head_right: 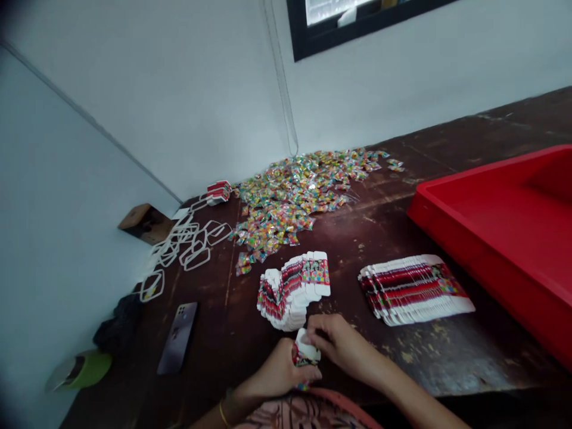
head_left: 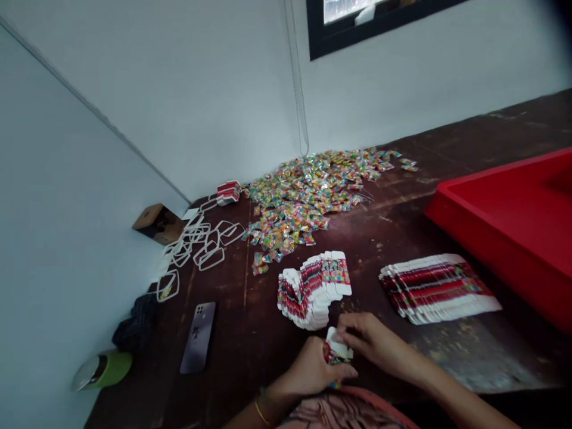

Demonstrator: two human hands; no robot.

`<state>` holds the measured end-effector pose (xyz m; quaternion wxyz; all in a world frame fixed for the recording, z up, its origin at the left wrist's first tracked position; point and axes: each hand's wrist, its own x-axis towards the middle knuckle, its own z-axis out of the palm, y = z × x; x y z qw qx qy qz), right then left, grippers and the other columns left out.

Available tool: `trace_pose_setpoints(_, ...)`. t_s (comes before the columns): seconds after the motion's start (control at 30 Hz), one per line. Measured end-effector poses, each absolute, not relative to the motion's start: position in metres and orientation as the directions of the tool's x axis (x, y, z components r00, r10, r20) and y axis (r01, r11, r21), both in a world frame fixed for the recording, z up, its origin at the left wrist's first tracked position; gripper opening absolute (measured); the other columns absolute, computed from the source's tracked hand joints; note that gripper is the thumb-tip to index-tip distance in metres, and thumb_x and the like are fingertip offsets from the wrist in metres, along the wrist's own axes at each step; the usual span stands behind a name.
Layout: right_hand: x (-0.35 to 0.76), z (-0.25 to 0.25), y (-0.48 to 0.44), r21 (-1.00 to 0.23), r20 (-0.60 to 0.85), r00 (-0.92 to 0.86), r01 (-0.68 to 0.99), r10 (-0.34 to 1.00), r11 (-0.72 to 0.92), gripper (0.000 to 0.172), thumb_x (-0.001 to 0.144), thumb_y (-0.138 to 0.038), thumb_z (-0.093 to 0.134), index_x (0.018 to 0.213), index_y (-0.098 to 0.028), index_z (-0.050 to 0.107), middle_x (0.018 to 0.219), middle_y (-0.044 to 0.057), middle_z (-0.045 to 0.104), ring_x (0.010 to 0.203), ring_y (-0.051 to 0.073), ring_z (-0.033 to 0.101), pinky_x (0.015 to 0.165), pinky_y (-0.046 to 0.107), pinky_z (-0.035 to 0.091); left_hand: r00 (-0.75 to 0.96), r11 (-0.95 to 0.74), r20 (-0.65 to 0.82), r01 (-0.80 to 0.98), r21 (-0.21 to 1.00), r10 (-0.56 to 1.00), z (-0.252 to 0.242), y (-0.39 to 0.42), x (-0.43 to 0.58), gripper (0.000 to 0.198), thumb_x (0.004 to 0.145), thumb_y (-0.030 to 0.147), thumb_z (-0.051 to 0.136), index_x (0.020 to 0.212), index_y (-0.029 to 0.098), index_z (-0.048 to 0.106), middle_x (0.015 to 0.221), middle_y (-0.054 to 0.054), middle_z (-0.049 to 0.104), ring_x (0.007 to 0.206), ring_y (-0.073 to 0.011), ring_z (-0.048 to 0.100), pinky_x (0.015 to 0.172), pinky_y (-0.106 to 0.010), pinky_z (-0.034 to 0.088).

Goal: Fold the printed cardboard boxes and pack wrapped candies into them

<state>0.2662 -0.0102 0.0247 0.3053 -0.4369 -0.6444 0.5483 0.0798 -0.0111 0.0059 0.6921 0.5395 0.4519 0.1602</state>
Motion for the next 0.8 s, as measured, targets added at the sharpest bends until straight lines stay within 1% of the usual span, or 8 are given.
trace_pose_setpoints(0.17, 0.248, 0.000, -0.030, -0.990, -0.122, -0.294, -0.037, 0.948, -0.138, 0.022, 0.086, -0.041, 0.059, 0.091, -0.020, 0.055, 0.076, -0.002, 0.053, 0.064, 0.011, 0.047, 0.055, 0.020, 0.039, 0.390, 0.365, -0.404, 0.173, 0.915, 0.828, 0.003, -0.015, 0.076, 0.041, 0.060, 0.047, 0.078, 0.074, 0.011, 0.065, 0.065, 0.000, 0.056, 0.060, -0.0105, 0.044, 0.060, -0.023, 0.040)
trace_pose_setpoints(0.23, 0.240, -0.001, -0.035, -0.969, -0.149, -0.214, -0.164, 0.966, -0.186, 0.030, 0.084, -0.043, 0.062, 0.103, -0.022, 0.051, 0.080, -0.002, 0.052, 0.065, 0.011, 0.047, 0.053, 0.019, 0.039, 0.363, 0.318, -0.372, 0.202, 0.926, 0.854, 0.003, -0.015, 0.075, 0.039, 0.066, 0.048, 0.073, 0.073, 0.011, 0.064, 0.065, -0.001, 0.057, 0.061, -0.0120, 0.047, 0.061, -0.024, 0.040)
trace_pose_setpoints(0.33, 0.238, 0.003, -0.035, -0.942, -0.188, -0.160, -0.251, 0.969, -0.224, 0.039, 0.080, -0.043, 0.066, 0.109, -0.023, 0.048, 0.082, -0.002, 0.054, 0.066, 0.010, 0.049, 0.052, 0.018, 0.040, 0.331, 0.264, -0.304, 0.160, 0.951, 0.894, 0.002, -0.019, 0.070, 0.039, 0.075, 0.044, 0.067, 0.100, 0.014, 0.060, 0.079, -0.002, 0.063, 0.071, -0.0147, 0.055, 0.070, -0.025, 0.043)
trace_pose_setpoints(0.43, 0.247, 0.005, -0.034, -0.865, -0.287, -0.282, -0.333, 0.915, -0.374, 0.034, 0.080, -0.043, 0.067, 0.101, -0.020, 0.055, 0.075, -0.003, 0.055, 0.058, 0.008, 0.048, 0.052, 0.018, 0.043, 0.335, 0.207, -0.229, 0.102, 0.973, 0.914, 0.000, -0.026, 0.060, 0.054, 0.076, 0.036, 0.069, 0.121, 0.019, 0.044, 0.080, 0.000, 0.062, 0.074, -0.0141, 0.058, 0.074, -0.025, 0.044)
trace_pose_setpoints(0.53, 0.252, 0.000, -0.038, -0.662, -0.411, -0.446, -0.453, 0.795, -0.597, 0.029, 0.077, -0.041, 0.071, 0.091, -0.017, 0.062, 0.075, -0.001, 0.058, 0.056, 0.006, 0.051, 0.057, 0.019, 0.048, 0.387, 0.181, -0.227, 0.153, 0.972, 0.894, 0.000, -0.035, 0.051, 0.047, 0.076, 0.034, 0.069, 0.115, 0.018, 0.050, 0.074, 0.001, 0.060, 0.069, -0.0133, 0.058, 0.071, -0.024, 0.044)
trace_pose_setpoints(0.67, 0.246, -0.012, -0.044, -0.567, -0.501, -0.519, -0.407, 0.692, -0.716, 0.034, 0.061, -0.030, 0.083, 0.086, -0.015, 0.065, 0.074, -0.002, 0.063, 0.054, 0.005, 0.053, 0.051, 0.016, 0.046, 0.439, 0.146, -0.278, 0.312, 0.939, 0.854, 0.005, -0.043, 0.045, 0.024, 0.079, 0.036, 0.064, 0.091, 0.016, 0.066, 0.078, -0.004, 0.067, 0.072, -0.0156, 0.059, 0.070, -0.025, 0.043)
trace_pose_setpoints(0.73, 0.242, -0.011, -0.042, -0.634, -0.499, -0.539, -0.306, 0.678, -0.710, 0.037, 0.057, -0.029, 0.084, 0.085, -0.014, 0.066, 0.069, -0.003, 0.063, 0.052, 0.006, 0.053, 0.048, 0.016, 0.044, 0.380, 0.185, -0.305, 0.320, 0.929, 0.873, 0.007, -0.044, 0.046, 0.023, 0.081, 0.036, 0.061, 0.086, 0.015, 0.067, 0.075, -0.004, 0.066, 0.071, -0.0154, 0.058, 0.068, -0.024, 0.042)
trace_pose_setpoints(0.8, 0.239, -0.005, -0.039, -0.768, -0.431, -0.537, -0.203, 0.725, -0.607, 0.032, 0.061, -0.034, 0.082, 0.082, -0.014, 0.069, 0.068, -0.003, 0.062, 0.054, 0.008, 0.053, 0.050, 0.019, 0.045, 0.336, 0.337, -0.387, 0.198, 0.920, 0.859, 0.006, -0.044, 0.049, 0.028, 0.079, 0.033, 0.061, 0.102, 0.018, 0.063, 0.077, -0.002, 0.065, 0.072, -0.0150, 0.058, 0.069, -0.025, 0.043)
